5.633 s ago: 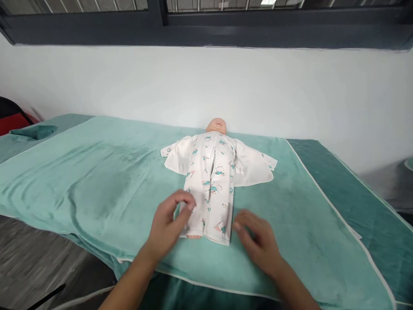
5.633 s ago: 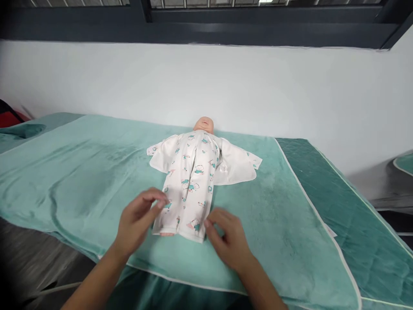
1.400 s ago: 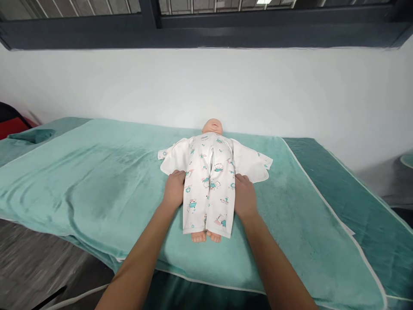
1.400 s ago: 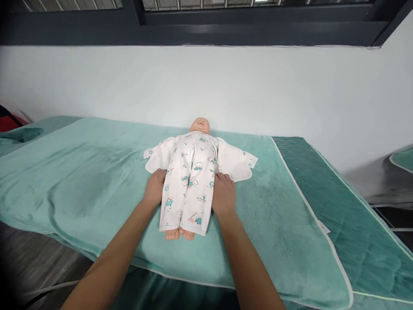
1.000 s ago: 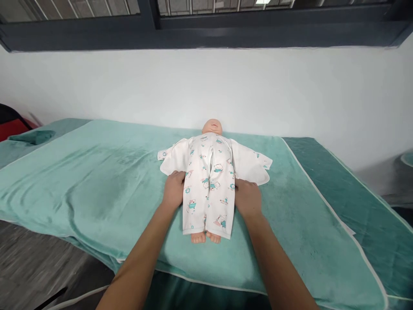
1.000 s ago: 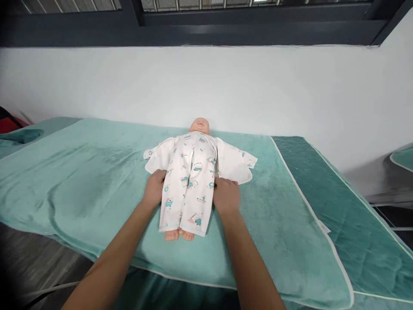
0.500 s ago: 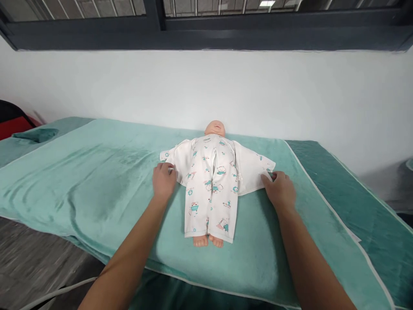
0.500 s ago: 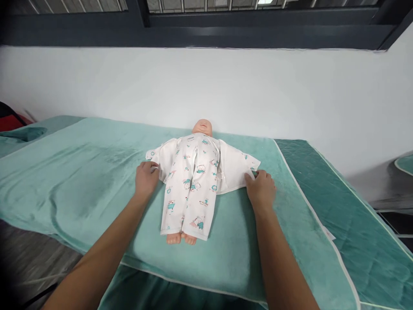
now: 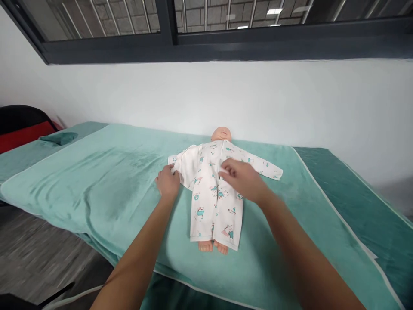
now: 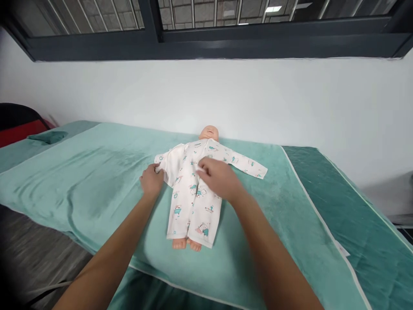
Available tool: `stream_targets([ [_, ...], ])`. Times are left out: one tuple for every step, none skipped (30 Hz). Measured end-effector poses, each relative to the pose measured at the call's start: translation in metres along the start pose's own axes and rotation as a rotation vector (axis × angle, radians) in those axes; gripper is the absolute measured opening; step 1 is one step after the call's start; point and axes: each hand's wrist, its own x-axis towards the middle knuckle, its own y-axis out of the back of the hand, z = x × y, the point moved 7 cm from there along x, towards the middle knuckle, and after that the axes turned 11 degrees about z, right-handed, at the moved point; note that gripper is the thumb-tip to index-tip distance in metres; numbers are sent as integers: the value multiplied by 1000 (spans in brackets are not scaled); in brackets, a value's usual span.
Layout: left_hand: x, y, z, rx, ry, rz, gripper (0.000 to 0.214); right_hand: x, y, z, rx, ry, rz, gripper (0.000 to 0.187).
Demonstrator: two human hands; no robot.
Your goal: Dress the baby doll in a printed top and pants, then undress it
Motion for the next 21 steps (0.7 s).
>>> stream_targets([
  [0,-1,-2,-4,11,-2,41,-5,-7,-11,-36,73,-114,10],
  [1,-1,-3,-3,20,-4,41,-12,-11,-16,-58,113,-185,10],
  [1,-2,-4,1,27,-5,42,-18,-10,-16,-60,126,-204,9],
  [2,-3,-5,6,31,-7,43,-24,-7,-13,-45,124,-178,9],
  [2,-4,-5,11,32,-9,45,-30,-3,-8,-24,121,-123,11],
  [2,-5,-5,14,32,-12,47,-36,2,-2,-8,121,-58,17],
  [3,-5,-5,17,30,-15,49,-42,7,5,-2,124,10,23],
  [3,-6,-4,20,27,-19,50,-49,10,12,-7,123,76,26],
  [2,-6,-4,24,25,-23,51,-57,11,20,-15,111,128,27],
  [2,-6,-3,27,24,-25,52,-64,10,27,-19,84,161,25],
  [2,-6,-3,29,23,-24,53,-70,7,34,-14,47,181,21],
  [2,-6,-3,28,25,-21,53,-76,4,39,-2,10,192,16],
  [2,-5,-3,25,27,-15,54,-80,2,43,12,-20,198,12],
  [1,-4,-3,22,29,-9,54,-84,0,45,28,-38,200,11],
  [1,-4,-3,19,30,-6,54,-87,-2,45,46,-44,199,11],
  [1,-4,-3,19,28,-5,53,-88,-2,44,65,-40,188,13],
  [1,-4,-3,22,23,-6,53,-89,-3,42,86,-30,163,15],
  [1,-5,-3,27,18,-9,52,-90,-4,41,108,-20,129,16],
  [1,-5,-2,34,13,-11,52,-90,-5,39,127,-14,97,17],
  [1,-5,-2,42,7,-13,51,-89,-4,39,141,-17,84,16],
  [1,-6,-2,51,2,-13,50,-88,-1,39,151,-30,95,15],
])
